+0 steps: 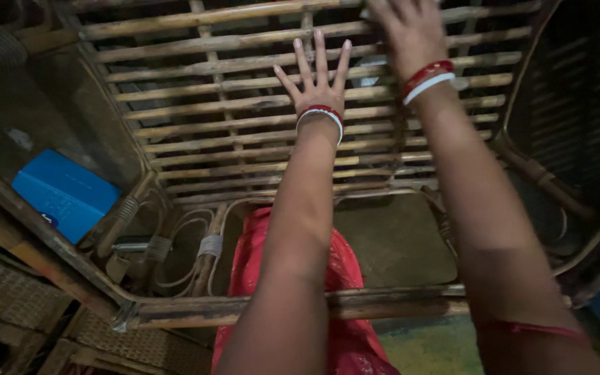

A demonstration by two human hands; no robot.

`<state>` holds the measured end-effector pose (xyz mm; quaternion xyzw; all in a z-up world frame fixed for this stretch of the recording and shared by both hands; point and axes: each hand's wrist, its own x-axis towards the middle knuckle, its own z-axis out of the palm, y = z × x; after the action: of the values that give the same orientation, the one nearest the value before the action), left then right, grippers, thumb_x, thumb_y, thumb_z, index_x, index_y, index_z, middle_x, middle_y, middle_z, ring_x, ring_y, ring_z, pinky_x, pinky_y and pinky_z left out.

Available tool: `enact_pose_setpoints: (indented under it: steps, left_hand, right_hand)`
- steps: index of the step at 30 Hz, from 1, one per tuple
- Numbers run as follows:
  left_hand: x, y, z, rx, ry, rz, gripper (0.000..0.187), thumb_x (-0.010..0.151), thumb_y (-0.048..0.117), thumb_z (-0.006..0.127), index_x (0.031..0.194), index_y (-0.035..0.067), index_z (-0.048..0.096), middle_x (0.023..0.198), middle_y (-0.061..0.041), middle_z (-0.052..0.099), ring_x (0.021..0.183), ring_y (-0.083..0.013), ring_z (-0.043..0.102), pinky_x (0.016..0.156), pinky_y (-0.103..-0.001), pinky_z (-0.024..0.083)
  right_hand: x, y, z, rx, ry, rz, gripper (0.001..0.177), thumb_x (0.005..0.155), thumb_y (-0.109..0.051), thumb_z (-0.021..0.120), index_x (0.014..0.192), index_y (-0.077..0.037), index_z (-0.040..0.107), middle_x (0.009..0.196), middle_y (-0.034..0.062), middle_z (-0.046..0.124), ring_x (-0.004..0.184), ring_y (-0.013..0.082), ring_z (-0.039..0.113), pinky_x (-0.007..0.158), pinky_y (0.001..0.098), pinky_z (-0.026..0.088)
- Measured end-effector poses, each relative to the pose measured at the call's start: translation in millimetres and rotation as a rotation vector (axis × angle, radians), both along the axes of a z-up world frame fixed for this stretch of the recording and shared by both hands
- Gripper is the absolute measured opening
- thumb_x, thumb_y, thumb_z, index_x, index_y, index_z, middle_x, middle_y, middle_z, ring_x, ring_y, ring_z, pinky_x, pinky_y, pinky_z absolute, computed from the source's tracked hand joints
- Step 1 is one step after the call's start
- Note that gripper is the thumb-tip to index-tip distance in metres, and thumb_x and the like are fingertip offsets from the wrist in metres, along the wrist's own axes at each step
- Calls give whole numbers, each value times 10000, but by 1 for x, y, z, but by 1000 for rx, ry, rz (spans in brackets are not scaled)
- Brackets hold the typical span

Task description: The person wipes a wicker chair with a white cloth, cleaning the frame and seat. They then flip the chair over and continue wiping the underside and slats of the seat.

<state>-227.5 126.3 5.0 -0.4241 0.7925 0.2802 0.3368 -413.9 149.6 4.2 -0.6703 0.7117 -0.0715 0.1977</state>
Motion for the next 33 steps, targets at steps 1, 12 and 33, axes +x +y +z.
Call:
enact_pose_setpoints:
  steps: [1, 12, 33]
  left_hand:
    - [1, 0, 0, -4, 1, -8, 1073, 901, -180, 435, 1664, 376, -75, 1656, -188, -268, 1524, -537, -176, 1114, -859, -23]
    - [1, -4, 9, 47, -10, -15, 1082, 889, -167, 458, 1668, 359, -79, 1669, -189, -252, 1540, -535, -155, 1122, -854, -18]
    - [62, 4, -15, -155, 192, -178, 646, 1118, 280, 543, 1656, 298, 187, 1800, -129, -95, 1643, -428, -94, 1253, -794, 2]
  right_hand:
    - [-13, 9, -4, -33, 79, -6, 650, 847, 71, 610, 1463, -136, 633, 1422, 163, 598, 1286, 429, 508, 1085, 517, 427]
    - [-156, 127, -113, -297, -515, -761, 209, 1088, -136, 582, 1242, 1, 617, 1089, 131, 562, 947, 292, 481, 853, 445, 418]
    - [99, -20, -64, -259, -203, -390, 229, 879, 44, 703, 1097, -3, 652, 1048, 241, 670, 1026, 491, 597, 870, 546, 467]
